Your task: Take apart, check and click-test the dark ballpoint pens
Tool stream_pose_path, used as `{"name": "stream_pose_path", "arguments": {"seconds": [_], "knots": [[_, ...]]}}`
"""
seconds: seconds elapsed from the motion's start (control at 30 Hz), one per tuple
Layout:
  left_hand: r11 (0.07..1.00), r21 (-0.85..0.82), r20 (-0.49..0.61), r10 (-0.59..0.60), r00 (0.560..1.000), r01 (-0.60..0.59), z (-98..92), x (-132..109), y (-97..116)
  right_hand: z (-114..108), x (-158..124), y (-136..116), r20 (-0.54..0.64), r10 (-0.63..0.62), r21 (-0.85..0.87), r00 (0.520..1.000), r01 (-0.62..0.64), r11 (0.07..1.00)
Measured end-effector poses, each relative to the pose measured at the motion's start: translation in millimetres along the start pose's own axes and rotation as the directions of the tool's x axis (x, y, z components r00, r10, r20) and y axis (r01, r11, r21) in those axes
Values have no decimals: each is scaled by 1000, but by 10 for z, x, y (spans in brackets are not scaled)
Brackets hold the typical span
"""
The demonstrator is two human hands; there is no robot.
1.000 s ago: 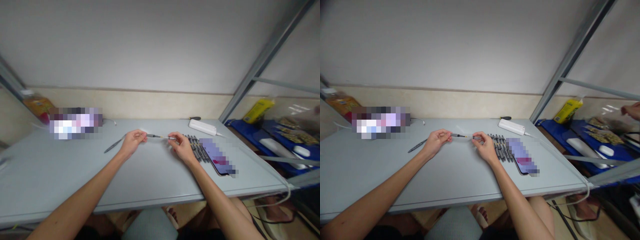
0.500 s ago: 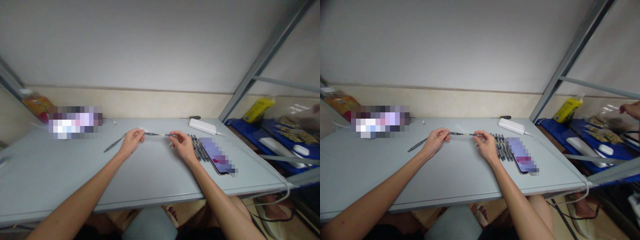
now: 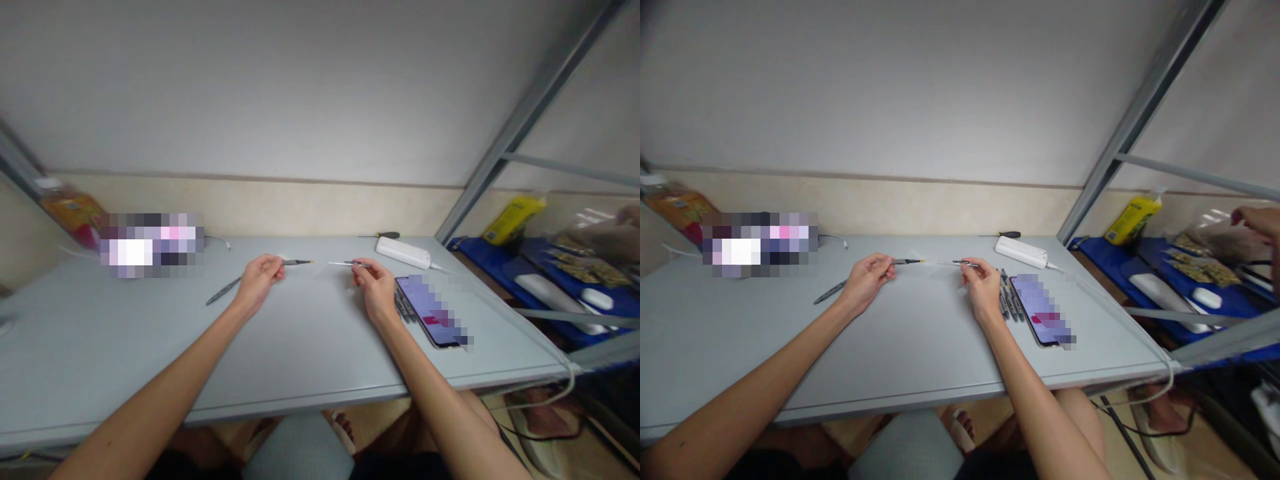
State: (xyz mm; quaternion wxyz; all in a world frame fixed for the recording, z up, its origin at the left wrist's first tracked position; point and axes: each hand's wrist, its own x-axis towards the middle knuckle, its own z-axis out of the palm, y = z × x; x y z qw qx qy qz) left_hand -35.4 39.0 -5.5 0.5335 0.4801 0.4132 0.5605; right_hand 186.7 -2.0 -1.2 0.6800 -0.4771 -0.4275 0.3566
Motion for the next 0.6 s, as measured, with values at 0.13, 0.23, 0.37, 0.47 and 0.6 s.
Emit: {"name": "stream_pose_path", "arguments": {"seconds": [0.13, 0.23, 0.37, 0.47, 0.6], "knots": [[1000, 2, 6, 3, 1000, -3, -6, 6, -10, 6, -15, 14, 35, -14, -49, 999, 16, 999], [1000, 7, 14, 2, 1000, -3, -11, 7, -17, 2, -10, 32, 42, -22, -59, 999, 24, 998], [1000, 7, 8, -1, 1000, 1, -12, 7, -17, -9, -1, 41, 29, -36, -46, 999, 37, 998], [1000, 8, 13, 4, 1000, -4, -14, 7, -21, -10, -7, 28, 36, -40, -52, 999, 41, 998], [1000, 25, 53, 3, 999, -5, -32, -1, -51, 1, -25, -10, 88, -21, -75, 996, 28, 997]]}}
